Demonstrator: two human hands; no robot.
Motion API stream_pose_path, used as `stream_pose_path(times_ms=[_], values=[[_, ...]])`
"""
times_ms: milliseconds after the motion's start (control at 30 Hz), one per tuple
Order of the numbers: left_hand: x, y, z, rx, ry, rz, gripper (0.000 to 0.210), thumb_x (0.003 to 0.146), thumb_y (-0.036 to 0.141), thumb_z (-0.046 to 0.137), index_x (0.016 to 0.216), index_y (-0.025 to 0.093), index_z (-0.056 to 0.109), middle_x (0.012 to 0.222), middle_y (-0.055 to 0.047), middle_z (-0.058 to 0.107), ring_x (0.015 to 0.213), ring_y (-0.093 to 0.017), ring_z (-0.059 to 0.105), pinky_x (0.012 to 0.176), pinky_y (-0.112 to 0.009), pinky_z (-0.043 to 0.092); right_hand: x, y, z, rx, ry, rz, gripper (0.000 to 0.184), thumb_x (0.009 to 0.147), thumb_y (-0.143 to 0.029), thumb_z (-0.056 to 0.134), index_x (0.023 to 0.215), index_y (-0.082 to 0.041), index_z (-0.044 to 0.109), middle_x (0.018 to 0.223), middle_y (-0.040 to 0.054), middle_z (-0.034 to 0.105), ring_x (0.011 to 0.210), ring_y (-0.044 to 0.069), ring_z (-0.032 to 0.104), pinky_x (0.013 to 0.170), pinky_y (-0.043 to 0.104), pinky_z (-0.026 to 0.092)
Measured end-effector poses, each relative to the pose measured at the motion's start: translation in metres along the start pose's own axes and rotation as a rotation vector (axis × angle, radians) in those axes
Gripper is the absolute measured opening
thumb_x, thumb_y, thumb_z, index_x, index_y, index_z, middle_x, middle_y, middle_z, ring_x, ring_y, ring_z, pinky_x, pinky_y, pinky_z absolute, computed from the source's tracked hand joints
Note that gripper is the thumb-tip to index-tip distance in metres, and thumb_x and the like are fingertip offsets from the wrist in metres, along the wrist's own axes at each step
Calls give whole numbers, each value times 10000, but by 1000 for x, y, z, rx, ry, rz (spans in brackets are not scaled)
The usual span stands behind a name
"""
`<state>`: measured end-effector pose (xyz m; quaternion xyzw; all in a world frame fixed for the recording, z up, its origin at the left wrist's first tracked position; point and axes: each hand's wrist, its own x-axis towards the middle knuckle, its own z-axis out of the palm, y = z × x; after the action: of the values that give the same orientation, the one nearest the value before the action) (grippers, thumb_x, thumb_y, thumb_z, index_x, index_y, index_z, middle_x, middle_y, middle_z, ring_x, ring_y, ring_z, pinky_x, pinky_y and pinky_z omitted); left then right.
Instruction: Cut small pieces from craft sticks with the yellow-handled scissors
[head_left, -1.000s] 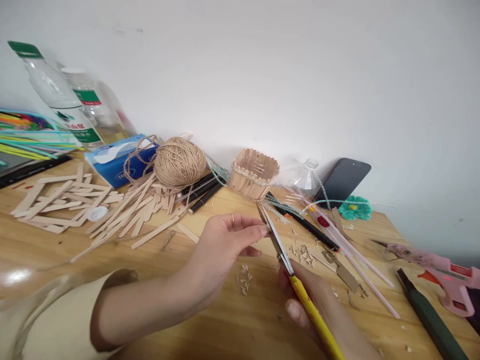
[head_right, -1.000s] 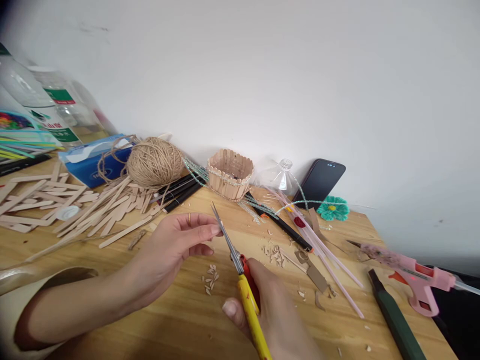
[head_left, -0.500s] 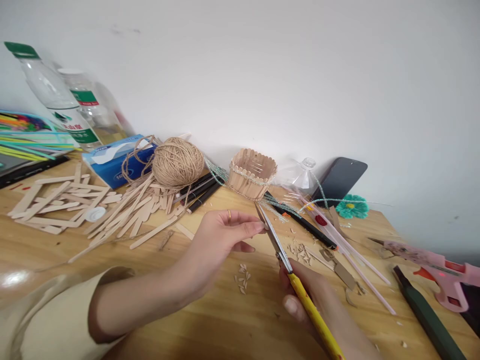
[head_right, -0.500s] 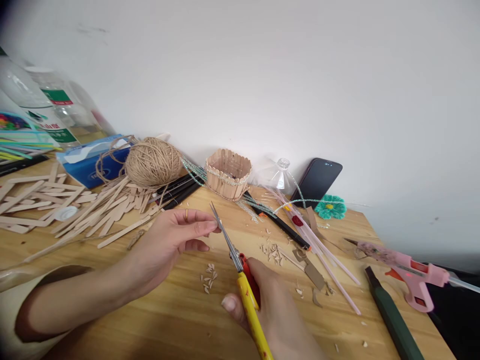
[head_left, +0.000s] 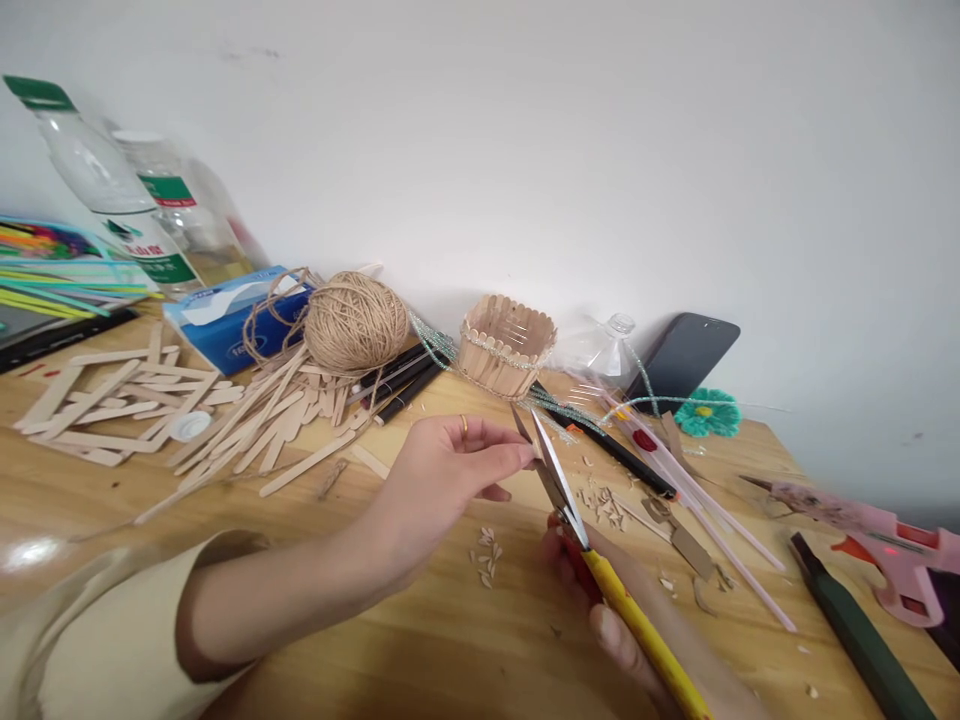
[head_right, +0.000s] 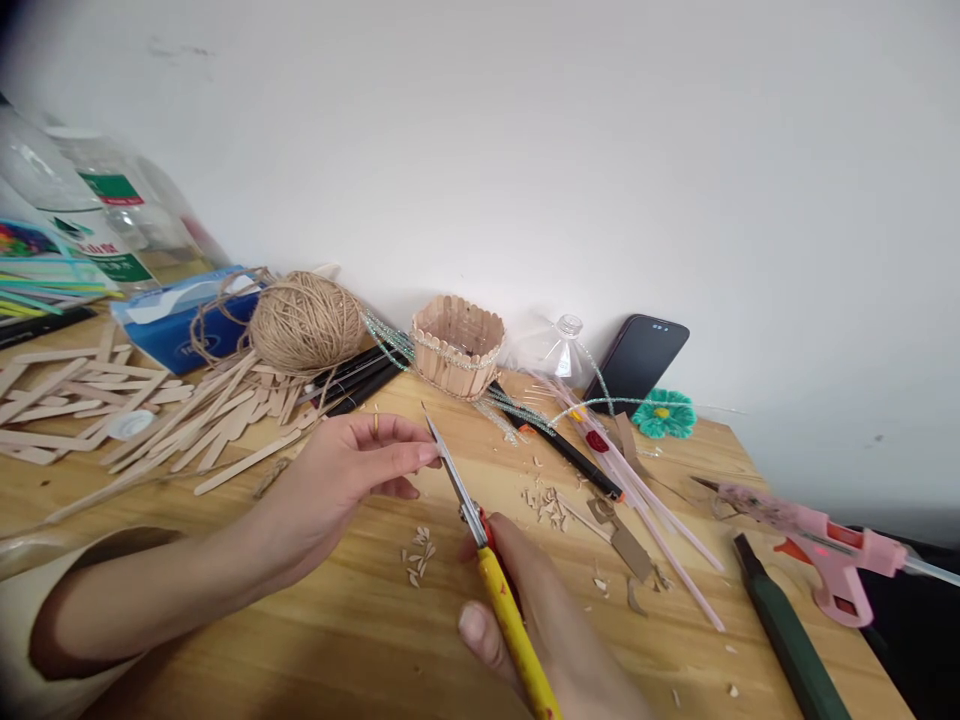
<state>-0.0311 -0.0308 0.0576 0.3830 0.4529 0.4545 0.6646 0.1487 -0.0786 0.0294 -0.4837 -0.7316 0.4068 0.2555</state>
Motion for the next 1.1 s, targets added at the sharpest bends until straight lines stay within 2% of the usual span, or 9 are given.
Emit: stream_pose_path(times_ms=[133, 300, 467, 600, 867, 967, 1100], values=[[-1, -2, 1, -31, 21, -14, 53, 648, 219, 694, 663, 170, 680, 718, -14, 680, 705, -126, 587, 592, -213, 448, -2, 4, 1, 5, -16, 23, 594, 734, -767, 295, 859, -227, 509, 742, 37, 527, 652, 192, 512, 548, 278, 448], [-4, -2, 2, -45, 17, -9, 38, 660, 209, 684, 658, 174, 671, 708, 1, 667, 697, -109, 578, 588, -196, 446, -1, -4, 3, 23, 2, 49, 599, 725, -768, 327, 857, -208, 491, 773, 43, 520, 705, 201, 500, 623, 294, 433], [-5, -3, 3, -44, 21, -13, 35, 675, 207, 668, 658, 177, 664, 706, 8, 659, 695, -106, 573, 597, -198, 448, 3, -17, 2, 10, 36, 44, 586, 724, -759, 354, 793, -197, 502, 684, 11, 478, 599, 162, 437, 566, 269, 402], [-6, -4, 3, -38, 26, -13, 28, 679, 203, 665, 664, 180, 662, 708, 13, 657, 695, -101, 573, 599, -194, 450, 4, -21, 1, -37, 43, 46, 596, 738, -751, 341, 828, -196, 538, 702, 30, 514, 631, 186, 468, 547, 276, 402], [-5, -6, 3, -63, 27, 0, 41, 689, 204, 655, 655, 185, 664, 701, 24, 657, 680, -88, 578, 594, -184, 454, 3, -28, 3, 58, 68, 8, 510, 768, -686, 411, 931, -213, 516, 810, 48, 557, 728, 213, 509, 703, 312, 448], [-5, -6, 3, -65, 33, -5, 39, 690, 197, 653, 657, 182, 668, 701, 23, 660, 677, -85, 580, 593, -180, 456, 3, -26, 3, 26, 64, 1, 515, 762, -701, 400, 865, -208, 505, 734, 24, 522, 653, 183, 478, 619, 276, 426], [-5, -7, 2, -79, 36, -11, 36, 683, 189, 658, 651, 176, 667, 696, 20, 660, 667, -83, 583, 582, -175, 461, 4, -21, 2, -39, 46, 3, 525, 774, -708, 360, 786, -197, 480, 644, -8, 441, 566, 146, 404, 506, 248, 337]])
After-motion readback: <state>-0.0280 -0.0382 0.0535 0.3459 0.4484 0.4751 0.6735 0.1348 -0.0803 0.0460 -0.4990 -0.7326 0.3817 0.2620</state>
